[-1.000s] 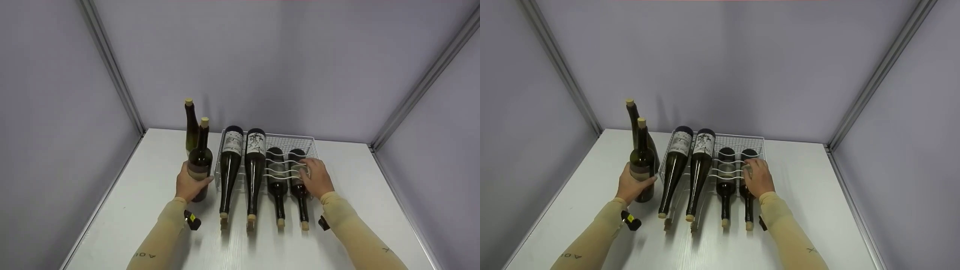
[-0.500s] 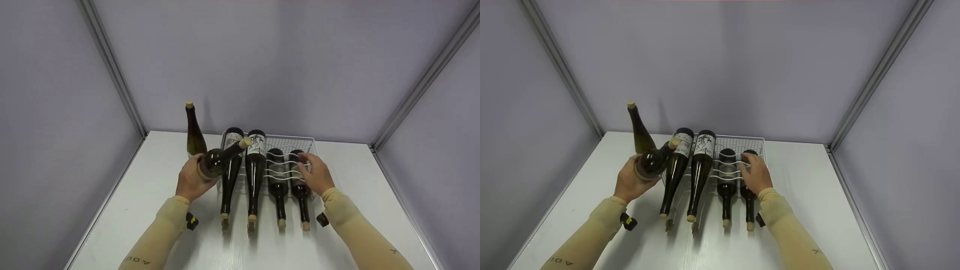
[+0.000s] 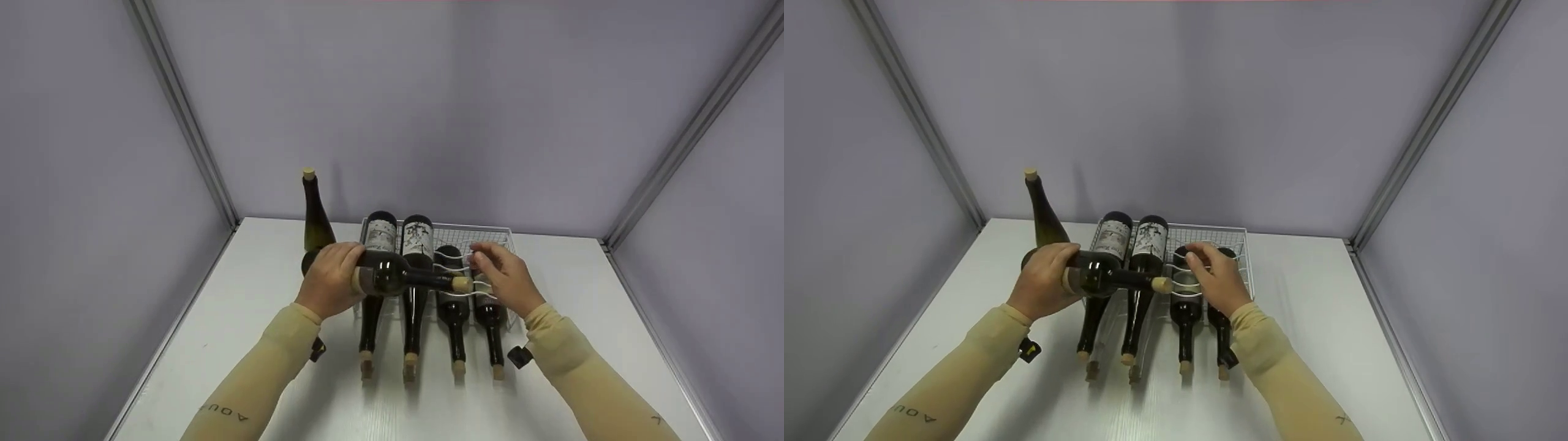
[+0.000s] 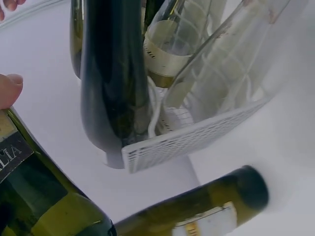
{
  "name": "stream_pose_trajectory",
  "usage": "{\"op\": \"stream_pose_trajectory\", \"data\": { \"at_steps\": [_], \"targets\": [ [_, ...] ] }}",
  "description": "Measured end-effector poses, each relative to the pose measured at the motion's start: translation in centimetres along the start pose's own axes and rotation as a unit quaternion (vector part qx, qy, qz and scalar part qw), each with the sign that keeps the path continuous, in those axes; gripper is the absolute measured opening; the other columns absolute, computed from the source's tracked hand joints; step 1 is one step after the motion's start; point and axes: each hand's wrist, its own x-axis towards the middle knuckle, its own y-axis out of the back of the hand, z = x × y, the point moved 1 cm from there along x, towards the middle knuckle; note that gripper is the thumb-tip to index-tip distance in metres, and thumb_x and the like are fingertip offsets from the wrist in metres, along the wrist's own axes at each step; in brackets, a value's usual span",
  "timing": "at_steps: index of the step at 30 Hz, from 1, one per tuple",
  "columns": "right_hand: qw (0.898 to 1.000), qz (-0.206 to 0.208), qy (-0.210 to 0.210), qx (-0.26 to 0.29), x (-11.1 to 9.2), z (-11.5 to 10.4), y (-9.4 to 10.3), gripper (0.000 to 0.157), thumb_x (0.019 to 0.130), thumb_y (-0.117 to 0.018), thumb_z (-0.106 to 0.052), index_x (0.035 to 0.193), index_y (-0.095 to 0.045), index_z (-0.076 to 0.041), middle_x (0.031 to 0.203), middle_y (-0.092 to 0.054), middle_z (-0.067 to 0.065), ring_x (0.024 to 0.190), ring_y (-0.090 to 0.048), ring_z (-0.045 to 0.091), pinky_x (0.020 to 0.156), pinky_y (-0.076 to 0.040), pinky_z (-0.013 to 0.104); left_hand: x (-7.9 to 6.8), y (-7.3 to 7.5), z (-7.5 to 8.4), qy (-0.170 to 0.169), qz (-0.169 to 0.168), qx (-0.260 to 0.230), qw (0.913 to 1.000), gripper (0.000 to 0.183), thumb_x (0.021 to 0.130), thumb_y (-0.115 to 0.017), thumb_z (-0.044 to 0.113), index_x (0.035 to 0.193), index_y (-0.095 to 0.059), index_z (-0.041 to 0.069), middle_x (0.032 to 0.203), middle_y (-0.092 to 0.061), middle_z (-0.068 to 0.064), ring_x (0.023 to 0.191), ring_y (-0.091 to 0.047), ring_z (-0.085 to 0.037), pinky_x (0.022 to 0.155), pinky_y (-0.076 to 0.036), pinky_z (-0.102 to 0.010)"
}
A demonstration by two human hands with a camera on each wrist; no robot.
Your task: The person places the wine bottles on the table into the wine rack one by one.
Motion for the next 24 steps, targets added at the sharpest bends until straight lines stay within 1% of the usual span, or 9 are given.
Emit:
{"op": "stream_pose_trajectory", "data": {
  "at_steps": [3, 7, 10, 13, 16, 19, 21, 23, 24],
  "targets": [
    [0.997, -0.028, -0.034, 0.061, 0.3, 0.3, 0.1, 0.034, 0.105, -0.04, -0.017, 0.127, -0.052, 0.007, 0.111, -0.061, 0.026, 0.103, -0.061, 0.036, 0.089, -0.051, 0.035, 0.8, -0.1, 0.3, -0.025, -0.006, 0.025, 0.9994, 0.061, 0.065, -0.08, 0.023, 0.117, -0.059, -0.001, 0.11, -0.064, -0.013, 0.101, -0.062, -0.029, 0.093, -0.047, -0.045],
    [0.986, -0.078, -0.077, 0.123, 0.8, 1.3, -0.1, 0.045, 0.105, -0.037, -0.032, 0.129, -0.05, 0.004, 0.116, -0.058, 0.027, 0.105, -0.06, 0.037, 0.094, -0.047, 0.045, 1.8, -0.3, 0.7, -0.067, -0.027, 0.054, 0.9959, 0.063, 0.066, -0.081, 0.025, 0.12, -0.059, 0.001, 0.112, -0.065, -0.013, 0.103, -0.062, -0.03, 0.094, -0.046, -0.046],
    [0.977, -0.133, -0.1, 0.136, 0.7, 1.7, -0.5, 0.055, 0.103, -0.037, -0.042, 0.132, -0.045, 0.004, 0.122, -0.055, 0.028, 0.109, -0.058, 0.039, 0.096, -0.046, 0.048, 2.4, -0.3, 1.0, -0.088, -0.057, 0.074, 0.9917, 0.064, 0.067, -0.082, 0.025, 0.122, -0.058, 0.003, 0.116, -0.064, -0.012, 0.107, -0.061, -0.028, 0.096, -0.045, -0.045],
    [0.97, -0.182, -0.116, 0.116, 0.4, 1.9, -1.1, 0.056, 0.102, -0.04, -0.044, 0.136, -0.044, 0.0, 0.125, -0.056, 0.025, 0.112, -0.058, 0.036, 0.095, -0.047, 0.043, 2.8, -0.4, 1.2, -0.099, -0.085, 0.093, 0.987, 0.059, 0.071, -0.079, 0.021, 0.123, -0.058, 0.006, 0.117, -0.064, -0.01, 0.109, -0.059, -0.027, 0.098, -0.044, -0.044],
    [0.96, -0.227, -0.124, 0.103, 0.0, 2.2, -1.8, 0.051, 0.102, -0.043, -0.041, 0.139, -0.042, -0.006, 0.12, -0.06, 0.023, 0.106, -0.062, 0.031, 0.089, -0.05, 0.04, 3.3, -0.6, 1.6, -0.109, -0.095, 0.102, 0.9842, 0.05, 0.077, -0.073, 0.017, 0.123, -0.057, 0.007, 0.117, -0.063, -0.009, 0.11, -0.059, -0.027, 0.098, -0.044, -0.044],
    [0.942, -0.278, -0.142, 0.12, -0.5, 2.3, -2.5, 0.051, 0.102, -0.046, -0.036, 0.146, -0.034, -0.013, 0.115, -0.062, 0.021, 0.094, -0.067, 0.032, 0.076, -0.055, 0.039, 3.6, -0.8, 1.9, -0.122, -0.095, 0.108, 0.9821, 0.038, 0.085, -0.066, 0.01, 0.122, -0.057, 0.008, 0.116, -0.062, -0.009, 0.11, -0.059, -0.027, 0.099, -0.043, -0.044],
    [0.929, -0.31, -0.155, 0.131, -0.7, 2.4, -3.0, 0.056, 0.101, -0.048, -0.036, 0.15, -0.026, -0.02, 0.112, -0.064, 0.02, 0.081, -0.069, 0.032, 0.066, -0.056, 0.037, 3.8, -0.9, 2.1, -0.131, -0.094, 0.113, 0.9804, 0.034, 0.089, -0.062, 0.006, 0.122, -0.057, 0.008, 0.116, -0.062, -0.009, 0.111, -0.059, -0.027, 0.1, -0.042, -0.045],
    [0.92, -0.333, -0.157, 0.132, -0.9, 2.4, -3.5, 0.058, 0.101, -0.048, -0.036, 0.151, -0.02, -0.026, 0.108, -0.066, 0.019, 0.067, -0.067, 0.026, 0.054, -0.053, 0.032, 3.9, -1.1, 2.3, -0.135, -0.1, 0.115, 0.9791, 0.034, 0.09, -0.06, 0.002, 0.123, -0.056, 0.009, 0.117, -0.061, -0.008, 0.112, -0.058, -0.027, 0.101, -0.041, -0.045],
    [0.918, -0.341, -0.152, 0.132, -1.0, 2.4, -3.7, 0.058, 0.101, -0.048, -0.036, 0.151, -0.02, -0.027, 0.104, -0.066, 0.017, 0.06, -0.064, 0.023, 0.048, -0.05, 0.03, 4.0, -1.2, 2.3, -0.136, -0.103, 0.116, 0.9785, 0.035, 0.09, -0.06, 0.002, 0.124, -0.056, 0.009, 0.118, -0.061, -0.008, 0.113, -0.057, -0.027, 0.101, -0.041, -0.046]
  ]
}}
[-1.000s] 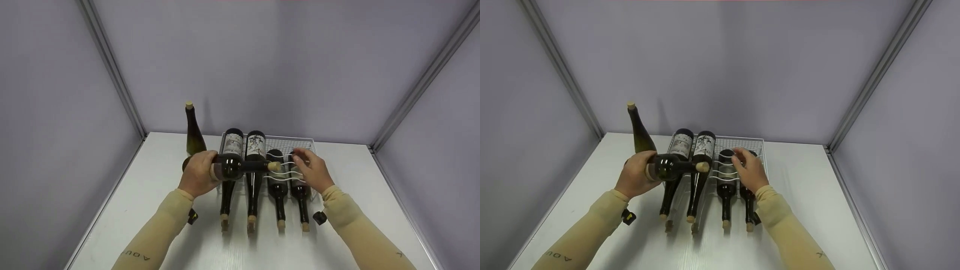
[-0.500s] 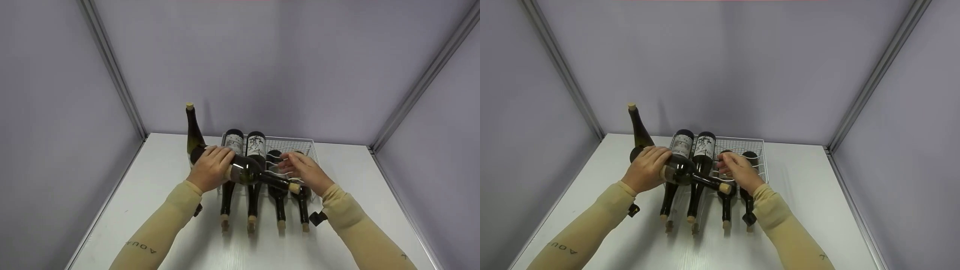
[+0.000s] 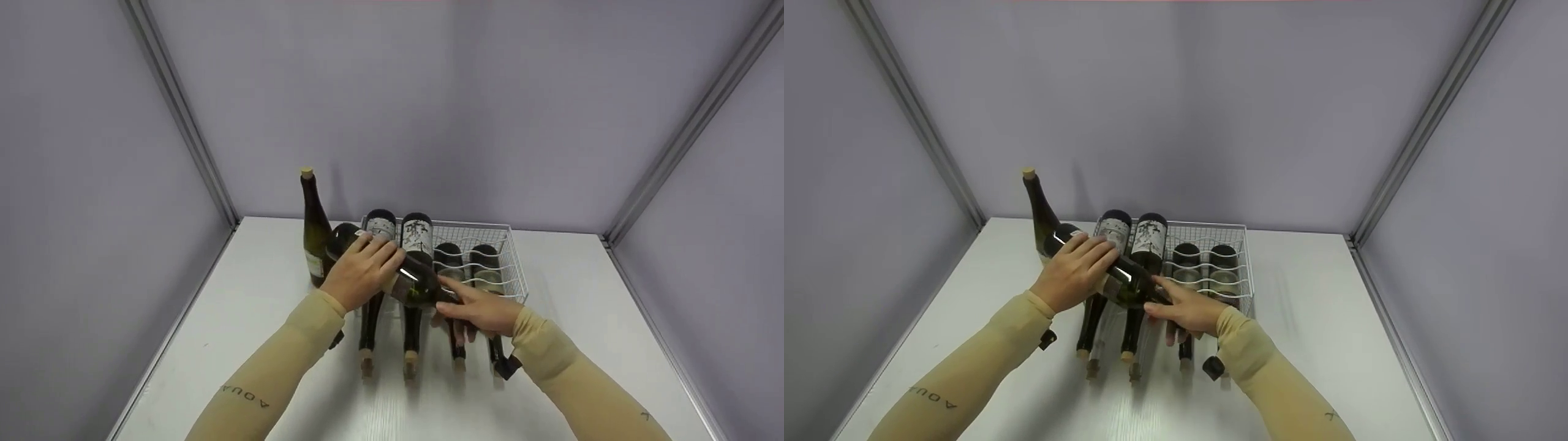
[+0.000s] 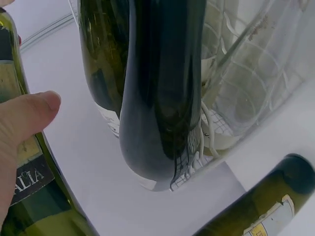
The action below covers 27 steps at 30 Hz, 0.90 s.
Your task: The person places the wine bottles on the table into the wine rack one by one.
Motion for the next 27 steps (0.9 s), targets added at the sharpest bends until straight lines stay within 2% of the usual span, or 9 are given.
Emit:
{"op": "stream_pose_trajectory", "data": {
  "at_steps": [2, 4, 7, 13, 20, 23, 27],
  "targets": [
    [1.0, -0.01, 0.017, -0.009, 0.2, 0.1, -0.3, 0.053, 0.102, -0.047, -0.034, 0.149, -0.023, -0.029, 0.089, -0.064, 0.016, 0.048, -0.055, 0.016, 0.04, -0.043, 0.027, 0.1, -0.1, 0.0, -0.001, -0.006, 0.0, 1.0, 0.037, 0.089, -0.061, 0.002, 0.126, -0.056, 0.01, 0.118, -0.06, -0.007, 0.114, -0.056, -0.026, 0.102, -0.04, -0.046],
    [0.999, -0.011, 0.034, -0.018, 0.3, 0.2, -0.5, 0.048, 0.103, -0.045, -0.033, 0.147, -0.028, -0.028, 0.076, -0.058, 0.013, 0.043, -0.045, 0.012, 0.034, -0.035, 0.031, 0.0, -0.3, 0.0, 0.001, -0.014, -0.003, 0.9999, 0.04, 0.088, -0.063, 0.003, 0.127, -0.055, 0.011, 0.119, -0.06, -0.007, 0.115, -0.055, -0.026, 0.103, -0.039, -0.046],
    [0.998, -0.011, 0.054, -0.012, 0.4, 0.3, -0.8, 0.044, 0.103, -0.044, -0.031, 0.145, -0.032, -0.022, 0.068, -0.049, 0.009, 0.04, -0.039, 0.011, 0.032, -0.029, 0.034, -0.1, -0.5, 0.0, 0.003, -0.023, -0.003, 0.9997, 0.044, 0.087, -0.066, 0.005, 0.128, -0.055, 0.012, 0.12, -0.06, -0.007, 0.117, -0.054, -0.025, 0.104, -0.039, -0.045],
    [0.998, -0.011, 0.064, 0.004, 0.5, 0.4, -1.3, 0.042, 0.104, -0.042, -0.027, 0.144, -0.033, -0.016, 0.068, -0.046, 0.006, 0.04, -0.036, 0.009, 0.033, -0.029, 0.026, -0.6, -1.0, 0.0, 0.018, -0.013, -0.033, 0.9992, 0.052, 0.081, -0.073, 0.009, 0.129, -0.055, 0.012, 0.125, -0.059, -0.009, 0.12, -0.054, -0.027, 0.106, -0.036, -0.046],
    [0.997, 0.03, 0.061, -0.027, 0.4, 0.4, -1.4, 0.051, 0.103, -0.045, -0.026, 0.15, -0.026, -0.021, 0.068, -0.051, 0.007, 0.039, -0.038, 0.009, 0.033, -0.031, 0.024, -1.6, -1.1, -0.4, 0.05, 0.008, -0.081, 0.9954, 0.065, 0.075, -0.081, 0.018, 0.134, -0.054, 0.014, 0.131, -0.055, -0.014, 0.125, -0.049, -0.03, 0.108, -0.033, -0.049],
    [0.997, 0.059, 0.051, -0.029, 0.0, 0.4, -1.1, 0.057, 0.102, -0.048, -0.029, 0.153, -0.021, -0.021, 0.068, -0.05, 0.004, 0.041, -0.038, 0.009, 0.035, -0.032, 0.023, -1.9, -0.9, -0.8, 0.073, 0.022, -0.081, 0.9938, 0.066, 0.075, -0.08, 0.015, 0.135, -0.052, 0.011, 0.134, -0.052, -0.016, 0.127, -0.047, -0.033, 0.108, -0.033, -0.05],
    [0.994, 0.095, 0.044, -0.022, -0.5, 0.6, -0.4, 0.061, 0.101, -0.049, -0.031, 0.153, -0.02, -0.019, 0.069, -0.047, 0.003, 0.045, -0.038, 0.01, 0.038, -0.034, 0.023, -2.2, -0.8, -1.4, 0.123, 0.04, -0.076, 0.9887, 0.064, 0.076, -0.077, 0.011, 0.134, -0.05, 0.006, 0.135, -0.051, -0.017, 0.128, -0.045, -0.034, 0.107, -0.034, -0.048]
  ]
}}
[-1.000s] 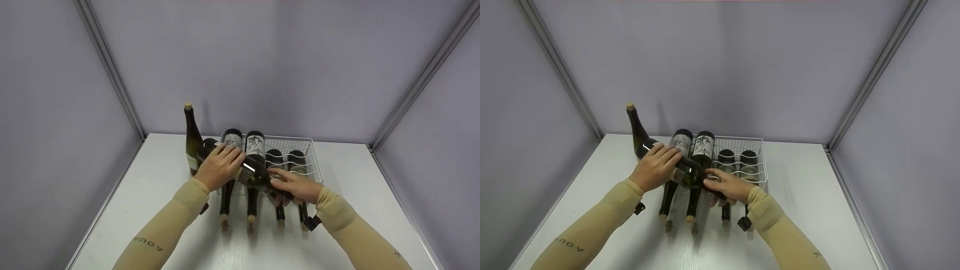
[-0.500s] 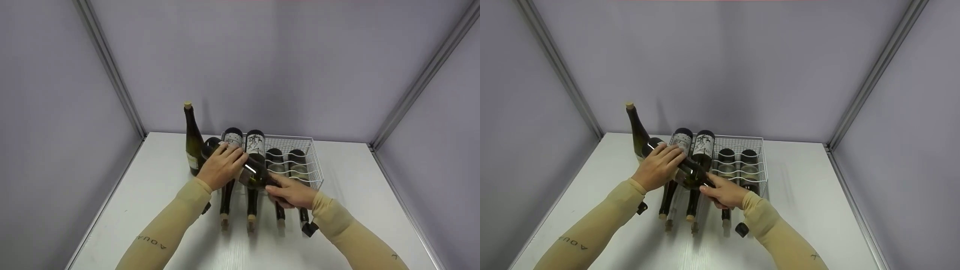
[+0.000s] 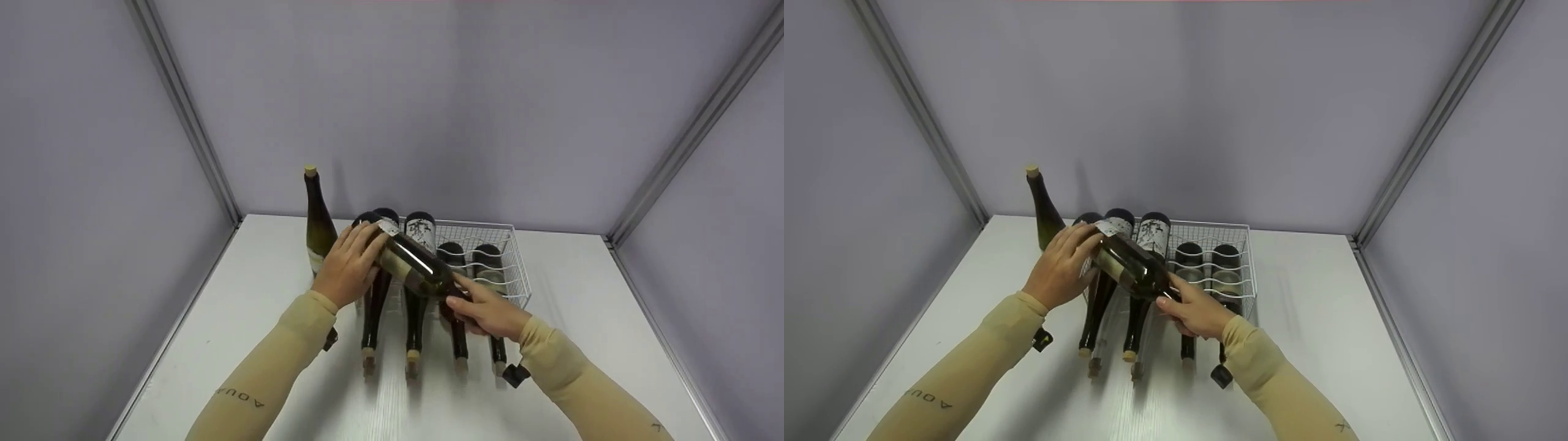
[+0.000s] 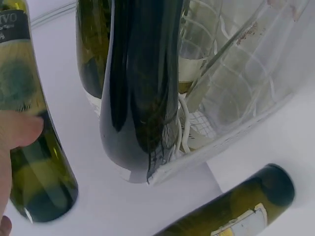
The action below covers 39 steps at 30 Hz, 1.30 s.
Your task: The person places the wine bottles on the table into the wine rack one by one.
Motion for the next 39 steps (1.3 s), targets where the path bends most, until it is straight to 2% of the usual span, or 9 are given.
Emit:
{"op": "stream_pose_trajectory", "data": {
  "at_steps": [4, 8, 11, 14, 17, 23, 28, 33, 39],
  "targets": [
    [0.999, 0.035, 0.001, 0.001, -0.6, 0.2, 0.9, 0.062, 0.101, -0.049, -0.032, 0.153, -0.019, -0.017, 0.071, -0.048, 0.004, 0.046, -0.039, 0.012, 0.04, -0.036, 0.026, -0.1, -0.3, -0.2, 0.058, -0.005, -0.017, 0.9981, 0.057, 0.081, -0.072, 0.013, 0.132, -0.049, 0.001, 0.127, -0.053, -0.017, 0.119, -0.051, -0.032, 0.103, -0.039, -0.044],
    [0.998, 0.068, 0.016, 0.006, -0.8, 0.4, 1.6, 0.061, 0.102, -0.049, -0.029, 0.153, -0.019, -0.013, 0.07, -0.048, 0.008, 0.044, -0.039, 0.015, 0.04, -0.036, 0.028, -0.4, -1.1, -0.4, 0.147, -0.05, -0.052, 0.9864, 0.049, 0.088, -0.066, 0.018, 0.13, -0.051, -0.001, 0.116, -0.058, -0.016, 0.102, -0.059, -0.03, 0.088, -0.05, -0.041],
    [0.994, 0.106, 0.02, 0.012, -0.8, 0.7, 1.7, 0.06, 0.102, -0.049, -0.029, 0.153, -0.02, -0.015, 0.071, -0.047, 0.009, 0.044, -0.038, 0.014, 0.039, -0.034, 0.027, -0.8, -1.9, -0.8, 0.237, -0.101, -0.096, 0.9614, 0.044, 0.092, -0.063, 0.022, 0.128, -0.052, -0.001, 0.112, -0.061, -0.017, 0.09, -0.064, -0.031, 0.078, -0.053, -0.044],
    [0.988, 0.151, 0.018, 0.022, -0.7, 1.1, 1.6, 0.059, 0.101, -0.05, -0.029, 0.152, -0.021, -0.019, 0.072, -0.047, 0.01, 0.044, -0.037, 0.012, 0.038, -0.033, 0.025, -1.1, -2.9, -1.1, 0.32, -0.151, -0.127, 0.9266, 0.041, 0.096, -0.059, 0.025, 0.126, -0.052, -0.002, 0.112, -0.062, -0.02, 0.089, -0.065, -0.034, 0.079, -0.052, -0.047],
    [0.98, 0.195, 0.015, 0.032, -0.6, 1.5, 1.4, 0.059, 0.101, -0.05, -0.029, 0.152, -0.022, -0.02, 0.07, -0.048, 0.01, 0.041, -0.038, 0.011, 0.037, -0.033, 0.024, -1.5, -3.9, -1.4, 0.364, -0.189, -0.133, 0.9021, 0.039, 0.099, -0.053, 0.025, 0.123, -0.054, -0.006, 0.11, -0.063, -0.024, 0.096, -0.064, -0.038, 0.084, -0.05, -0.049],
    [0.963, 0.266, -0.006, 0.046, -0.3, 2.5, 0.9, 0.056, 0.102, -0.049, -0.029, 0.15, -0.023, -0.019, 0.071, -0.049, 0.011, 0.044, -0.042, 0.017, 0.04, -0.037, 0.026, -1.9, -5.7, -1.6, 0.388, -0.239, -0.127, 0.8811, 0.031, 0.101, -0.047, 0.02, 0.099, -0.063, -0.006, 0.093, -0.066, -0.025, 0.087, -0.065, -0.041, 0.076, -0.052, -0.052],
    [0.95, 0.3, -0.018, 0.079, 0.0, 3.5, 0.1, 0.046, 0.103, -0.047, -0.025, 0.145, -0.029, -0.02, 0.071, -0.046, 0.007, 0.045, -0.04, 0.018, 0.04, -0.035, 0.026, -2.3, -6.6, -1.9, 0.379, -0.299, -0.131, 0.8656, 0.03, 0.1, -0.043, 0.014, 0.085, -0.065, -0.001, 0.088, -0.068, -0.02, 0.082, -0.067, -0.037, 0.072, -0.054, -0.048],
    [0.945, 0.309, -0.022, 0.103, 0.3, 4.4, -0.5, 0.046, 0.103, -0.046, -0.025, 0.144, -0.027, -0.02, 0.072, -0.046, 0.007, 0.043, -0.039, 0.014, 0.038, -0.034, 0.026, -2.7, -7.0, -2.2, 0.363, -0.343, -0.128, 0.8571, 0.021, 0.097, -0.045, 0.007, 0.087, -0.062, 0.001, 0.089, -0.067, -0.019, 0.084, -0.067, -0.034, 0.073, -0.054, -0.044],
    [0.937, 0.324, -0.063, 0.11, 0.3, 5.4, -1.3, 0.044, 0.102, -0.046, -0.031, 0.142, -0.029, -0.023, 0.073, -0.046, 0.006, 0.044, -0.039, 0.013, 0.039, -0.034, 0.026, -2.7, -7.1, -2.1, 0.346, -0.364, -0.162, 0.8498, 0.017, 0.093, -0.047, 0.001, 0.08, -0.058, 0.003, 0.074, -0.06, -0.011, 0.07, -0.061, -0.026, 0.062, -0.053, -0.037]
  ]
}}
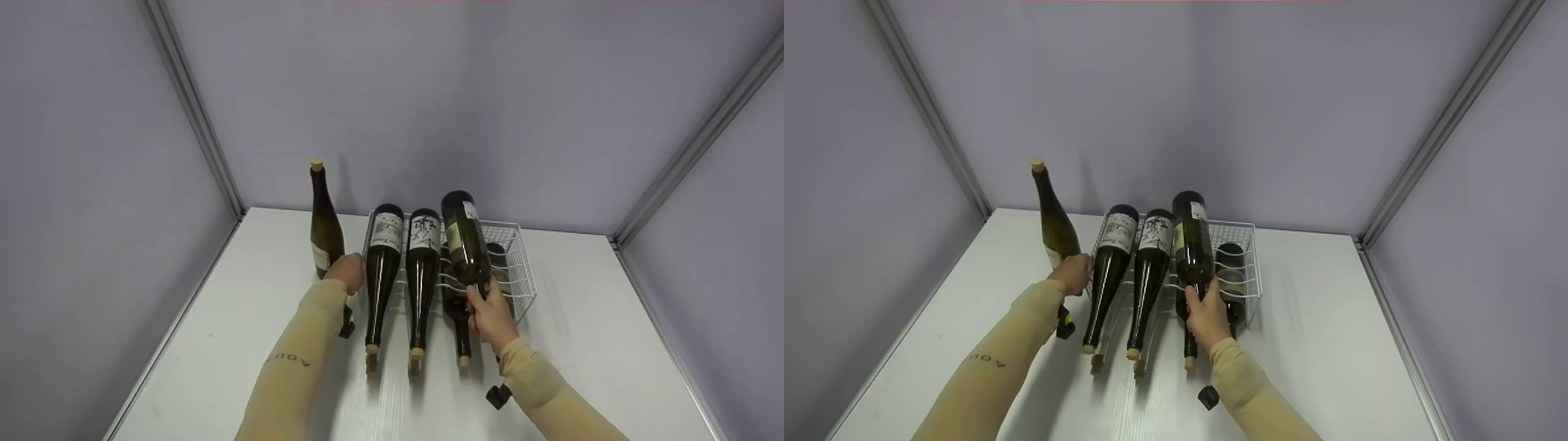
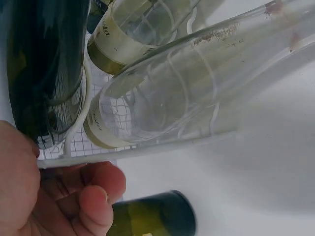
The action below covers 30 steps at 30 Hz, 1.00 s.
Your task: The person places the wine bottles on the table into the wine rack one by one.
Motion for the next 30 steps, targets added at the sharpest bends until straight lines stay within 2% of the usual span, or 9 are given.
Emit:
{"op": "stream_pose_trajectory", "data": {
  "at_steps": [5, 7, 12, 17, 22, 26, 30],
  "targets": [
    [1.0, 0.006, -0.009, 0.018, 0.0, 0.9, -0.8, 0.043, 0.103, -0.046, -0.028, 0.142, -0.029, -0.02, 0.073, -0.045, 0.006, 0.044, -0.038, 0.014, 0.042, -0.035, 0.027, 0.2, -0.4, -0.3, -0.004, 0.003, -0.041, 0.9992, 0.03, 0.086, -0.049, -0.006, 0.06, -0.048, 0.01, 0.06, -0.05, -0.003, 0.059, -0.051, -0.019, 0.053, -0.048, -0.03],
    [1.0, 0.013, -0.01, 0.027, 0.0, 1.2, -1.1, 0.042, 0.103, -0.046, -0.027, 0.141, -0.029, -0.019, 0.072, -0.044, 0.006, 0.045, -0.038, 0.014, 0.042, -0.035, 0.027, 0.1, -0.3, -0.3, 0.005, 0.006, -0.061, 0.9981, 0.035, 0.092, -0.046, 0.0, 0.059, -0.044, 0.011, 0.058, -0.048, -0.002, 0.057, -0.052, -0.019, 0.053, -0.048, -0.03],
    [0.999, 0.025, -0.015, 0.033, 0.0, 1.8, -1.8, 0.037, 0.103, -0.046, -0.027, 0.136, -0.031, -0.018, 0.073, -0.044, 0.005, 0.046, -0.039, 0.014, 0.042, -0.035, 0.027, -0.4, 0.0, 0.1, 0.022, 0.007, -0.095, 0.9952, 0.044, 0.104, -0.031, 0.015, 0.063, -0.045, 0.01, 0.06, -0.052, -0.005, 0.056, -0.058, -0.021, 0.054, -0.052, -0.031],
    [0.998, 0.025, -0.036, 0.034, -0.2, 2.3, -2.3, 0.042, 0.103, -0.046, -0.03, 0.14, -0.027, -0.023, 0.074, -0.044, 0.005, 0.046, -0.039, 0.014, 0.039, -0.033, 0.028, -0.5, 0.2, 0.1, 0.027, 0.005, -0.099, 0.9947, 0.04, 0.102, -0.033, 0.012, 0.066, -0.048, 0.01, 0.064, -0.054, -0.006, 0.061, -0.058, -0.022, 0.059, -0.052, -0.032],
    [0.998, 0.027, -0.055, 0.025, -0.2, 2.2, -2.4, 0.037, 0.103, -0.045, -0.032, 0.134, -0.03, -0.02, 0.076, -0.046, 0.005, 0.049, -0.042, 0.015, 0.037, -0.031, 0.028, -0.5, 0.1, 0.1, 0.039, 0.003, -0.105, 0.9937, 0.045, 0.106, -0.027, 0.022, 0.071, -0.051, 0.009, 0.065, -0.057, -0.007, 0.057, -0.061, -0.022, 0.06, -0.053, -0.032],
    [0.997, 0.024, -0.072, 0.015, 0.0, 1.9, -2.3, 0.033, 0.102, -0.043, -0.034, 0.128, -0.032, -0.016, 0.079, -0.048, 0.004, 0.051, -0.045, 0.015, 0.037, -0.031, 0.026, -0.4, 0.1, 0.1, 0.053, -0.004, -0.116, 0.9918, 0.043, 0.105, -0.029, 0.02, 0.069, -0.049, 0.009, 0.064, -0.056, -0.007, 0.054, -0.06, -0.02, 0.058, -0.052, -0.031],
    [0.996, 0.023, -0.088, 0.012, 0.1, 1.7, -2.0, 0.034, 0.102, -0.043, -0.033, 0.127, -0.031, -0.014, 0.081, -0.051, 0.005, 0.051, -0.046, 0.014, 0.036, -0.032, 0.025, -0.4, 0.1, 0.1, 0.052, -0.005, -0.113, 0.9922, 0.045, 0.105, -0.029, 0.02, 0.067, -0.049, 0.01, 0.063, -0.057, -0.006, 0.054, -0.06, -0.019, 0.06, -0.052, -0.032]
  ]
}}
